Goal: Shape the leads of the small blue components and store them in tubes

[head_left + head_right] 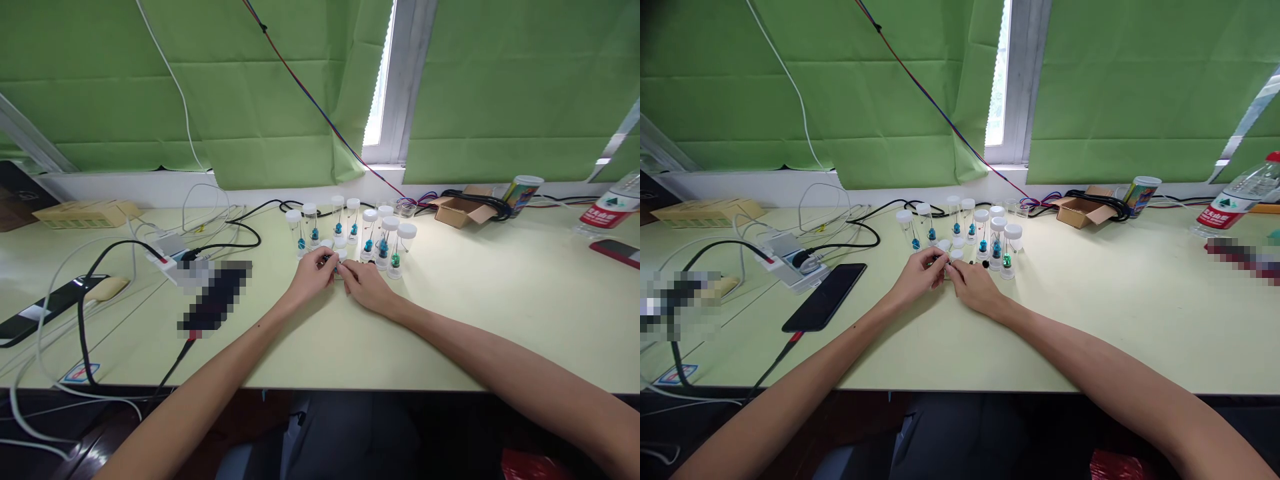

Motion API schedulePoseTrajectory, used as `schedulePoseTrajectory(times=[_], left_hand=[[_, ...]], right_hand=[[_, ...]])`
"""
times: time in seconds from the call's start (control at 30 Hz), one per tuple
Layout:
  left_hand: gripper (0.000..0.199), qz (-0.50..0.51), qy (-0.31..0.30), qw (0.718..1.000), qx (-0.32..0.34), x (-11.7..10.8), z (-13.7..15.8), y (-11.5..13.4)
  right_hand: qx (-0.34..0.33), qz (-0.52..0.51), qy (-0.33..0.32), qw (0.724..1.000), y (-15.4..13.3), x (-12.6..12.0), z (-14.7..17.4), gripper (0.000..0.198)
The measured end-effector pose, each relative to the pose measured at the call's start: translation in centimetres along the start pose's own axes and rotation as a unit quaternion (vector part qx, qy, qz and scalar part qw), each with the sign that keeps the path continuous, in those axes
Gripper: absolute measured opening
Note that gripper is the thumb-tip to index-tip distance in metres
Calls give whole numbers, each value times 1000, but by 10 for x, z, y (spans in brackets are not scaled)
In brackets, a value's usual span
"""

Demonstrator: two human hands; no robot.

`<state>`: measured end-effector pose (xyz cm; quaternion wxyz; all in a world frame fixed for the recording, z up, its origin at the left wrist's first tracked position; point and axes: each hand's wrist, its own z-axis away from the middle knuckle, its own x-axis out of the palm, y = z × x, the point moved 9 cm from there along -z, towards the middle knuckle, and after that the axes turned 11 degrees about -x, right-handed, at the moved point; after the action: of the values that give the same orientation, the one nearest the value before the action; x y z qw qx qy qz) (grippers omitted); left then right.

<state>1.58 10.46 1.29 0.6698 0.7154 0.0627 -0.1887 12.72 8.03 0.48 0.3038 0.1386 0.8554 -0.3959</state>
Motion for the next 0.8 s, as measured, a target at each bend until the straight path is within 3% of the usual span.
schedulePoseTrajectory(times=[0.8], left_hand=[[26,-12,-3,1000,3,0,5,11]], right_hand=[[-1,-3,5,1000,2,0,0,28]])
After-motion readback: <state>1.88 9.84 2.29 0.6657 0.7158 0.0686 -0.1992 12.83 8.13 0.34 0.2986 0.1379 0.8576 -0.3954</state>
